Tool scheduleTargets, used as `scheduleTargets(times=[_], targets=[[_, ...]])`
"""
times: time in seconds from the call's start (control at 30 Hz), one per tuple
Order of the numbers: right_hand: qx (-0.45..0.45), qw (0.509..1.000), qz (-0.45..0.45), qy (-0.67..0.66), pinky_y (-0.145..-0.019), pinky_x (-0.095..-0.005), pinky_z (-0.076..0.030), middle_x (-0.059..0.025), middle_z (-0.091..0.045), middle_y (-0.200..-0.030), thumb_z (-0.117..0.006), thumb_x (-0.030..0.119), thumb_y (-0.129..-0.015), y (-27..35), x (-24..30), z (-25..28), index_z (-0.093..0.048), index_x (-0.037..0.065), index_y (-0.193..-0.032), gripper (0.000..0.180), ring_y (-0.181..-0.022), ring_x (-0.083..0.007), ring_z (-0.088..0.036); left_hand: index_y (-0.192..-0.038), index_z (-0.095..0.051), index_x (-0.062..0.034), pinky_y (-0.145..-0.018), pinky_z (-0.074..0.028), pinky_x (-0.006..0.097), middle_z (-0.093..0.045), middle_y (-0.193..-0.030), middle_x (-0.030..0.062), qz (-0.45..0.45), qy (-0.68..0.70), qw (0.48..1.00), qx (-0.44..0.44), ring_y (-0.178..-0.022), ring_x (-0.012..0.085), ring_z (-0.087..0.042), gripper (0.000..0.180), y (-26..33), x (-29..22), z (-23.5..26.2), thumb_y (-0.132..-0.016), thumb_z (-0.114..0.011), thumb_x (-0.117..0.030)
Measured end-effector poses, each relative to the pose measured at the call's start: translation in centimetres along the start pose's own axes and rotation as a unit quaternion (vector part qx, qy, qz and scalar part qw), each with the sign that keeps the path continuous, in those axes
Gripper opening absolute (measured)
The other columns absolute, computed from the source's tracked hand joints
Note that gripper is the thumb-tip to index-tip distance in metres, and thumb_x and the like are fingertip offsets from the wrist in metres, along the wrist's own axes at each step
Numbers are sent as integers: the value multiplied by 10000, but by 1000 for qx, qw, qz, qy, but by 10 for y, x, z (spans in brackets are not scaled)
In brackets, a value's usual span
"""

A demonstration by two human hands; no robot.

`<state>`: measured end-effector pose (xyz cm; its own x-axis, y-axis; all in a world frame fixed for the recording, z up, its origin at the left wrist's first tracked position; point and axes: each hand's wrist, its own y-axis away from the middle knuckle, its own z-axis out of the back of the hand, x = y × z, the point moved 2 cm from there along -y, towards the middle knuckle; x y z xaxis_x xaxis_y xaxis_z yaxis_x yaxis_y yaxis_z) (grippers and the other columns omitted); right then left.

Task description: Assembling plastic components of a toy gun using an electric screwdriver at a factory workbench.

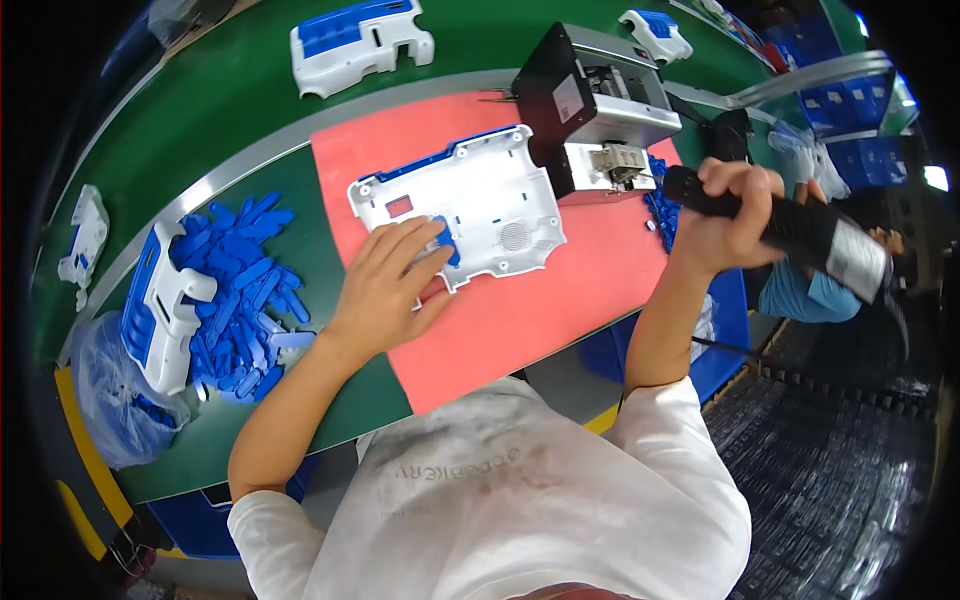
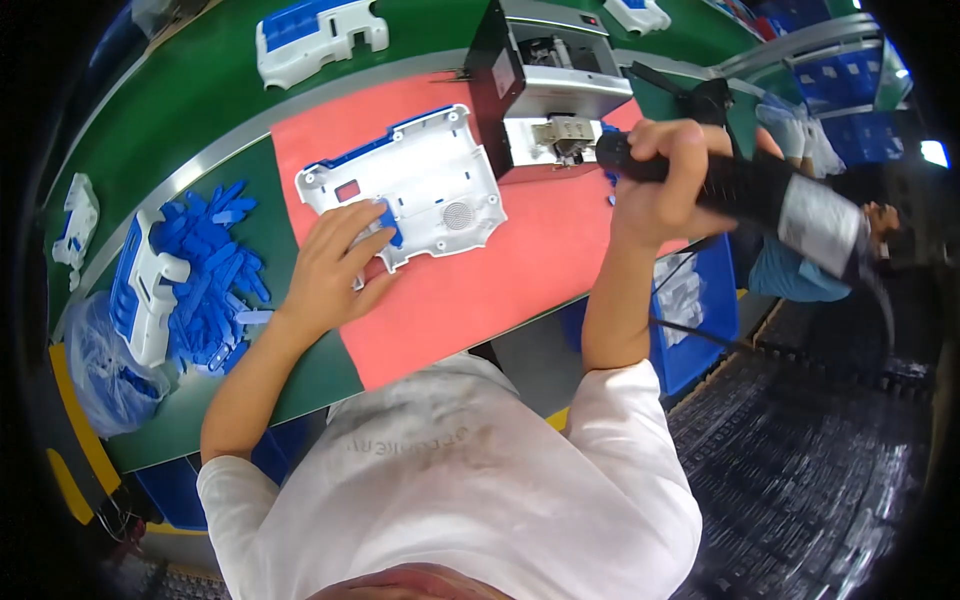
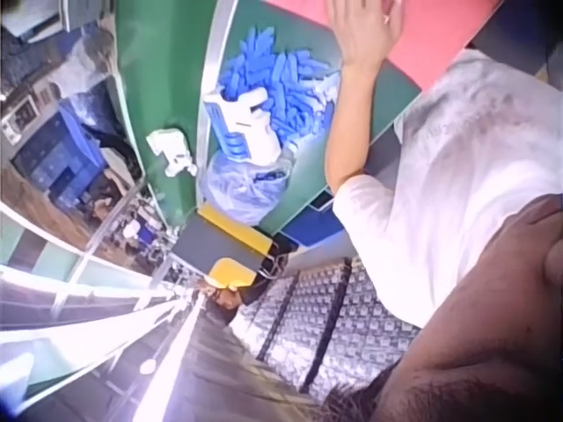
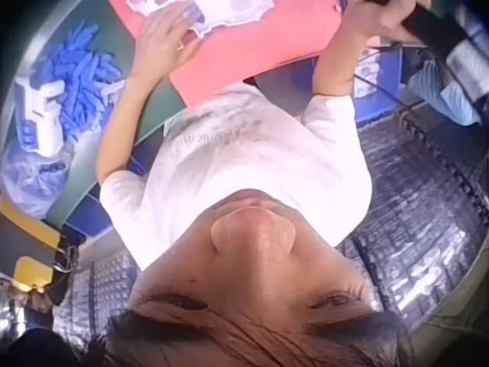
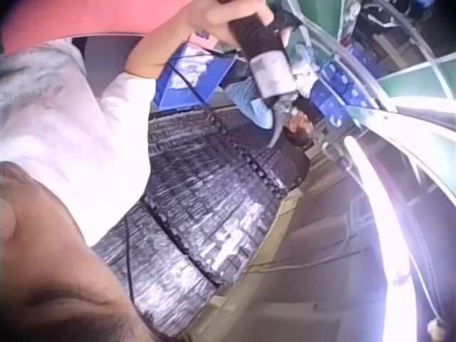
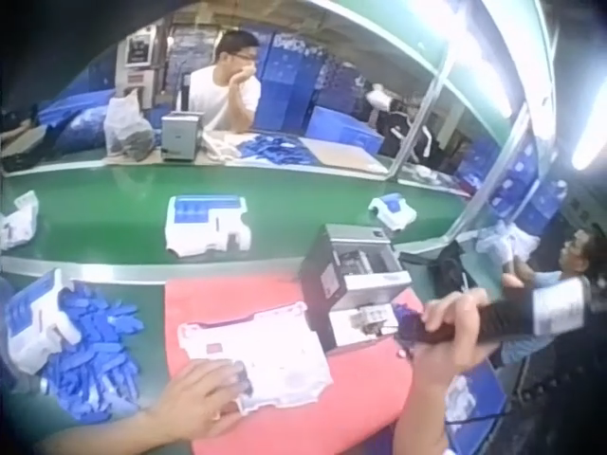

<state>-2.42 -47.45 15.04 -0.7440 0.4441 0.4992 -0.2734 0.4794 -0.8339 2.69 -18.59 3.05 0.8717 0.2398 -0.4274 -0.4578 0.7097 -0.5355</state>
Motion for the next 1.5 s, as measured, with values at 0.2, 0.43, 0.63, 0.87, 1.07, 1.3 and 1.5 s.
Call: scheduleTargets(times=[0.2,0.43,0.63,0.87,1.07,1.3,1.5], targets=[[53,994,-67,65,-498,-242,-440,-33,-561,-655,-598,-109,-799,4,-32,-2,-398,-38,-1236,485,-483,-114,-535,-1033,-669,-25,-916,-477,442,-596,-1227,138,1,-4,1000,4,-1136,347,-564,422,-3,-1,0,-645,-786,-141],[64,985,-147,-70,-469,-298,-457,-63,-548,-651,-561,-86,-816,24,5,-18,-336,-36,-1287,524,-463,-130,-492,-1125,-631,-19,-930,-465,440,-599,-1203,152,23,19,1000,-4,-1112,353,-568,520,-1,2,5,-639,-771,-137],[186,960,-190,-93,-492,-332,-473,-79,-513,-615,-563,-63,-793,79,18,-99,-204,7,-1374,687,-454,-151,-496,-1265,-515,-5,-964,-396,438,-549,-1224,178,45,89,995,26,-1142,357,-510,668,-2,6,8,-664,-750,-178],[223,953,-183,-95,-504,-288,-471,-79,-530,-595,-558,-87,-776,104,-5,-118,-278,-28,-1265,566,-468,-139,-514,-1185,-544,-29,-945,-391,412,-543,-1135,121,38,81,996,-1,-1089,315,-512,553,1,9,1,-693,-725,-203],[173,940,-225,-192,-561,-209,-433,-57,-574,-722,-637,-148,-721,112,-4,-124,-424,-78,-1166,498,-588,-87,-529,-1163,-554,-21,-950,-391,418,-553,-1150,122,48,86,995,-1,-1092,313,-517,530,4,10,1,-692,-722,-196],[302,942,-137,-57,-506,-283,-465,-91,-546,-644,-558,-135,-798,121,-8,-118,-310,37,-1226,524,-500,-129,-516,-1174,-541,-15,-947,-405,423,-572,-1140,130,56,98,994,-3,-1095,328,-535,572,6,11,2,-674,-749,-200],[330,932,-140,-57,-515,-270,-455,-91,-560,-651,-579,-128,-803,122,-5,-120,-330,50,-1183,488,-521,-123,-528,-1188,-524,-17,-954,-402,435,-578,-1134,144,71,105,992,-4,-1110,344,-533,603,6,12,1,-667,-761,-204]])
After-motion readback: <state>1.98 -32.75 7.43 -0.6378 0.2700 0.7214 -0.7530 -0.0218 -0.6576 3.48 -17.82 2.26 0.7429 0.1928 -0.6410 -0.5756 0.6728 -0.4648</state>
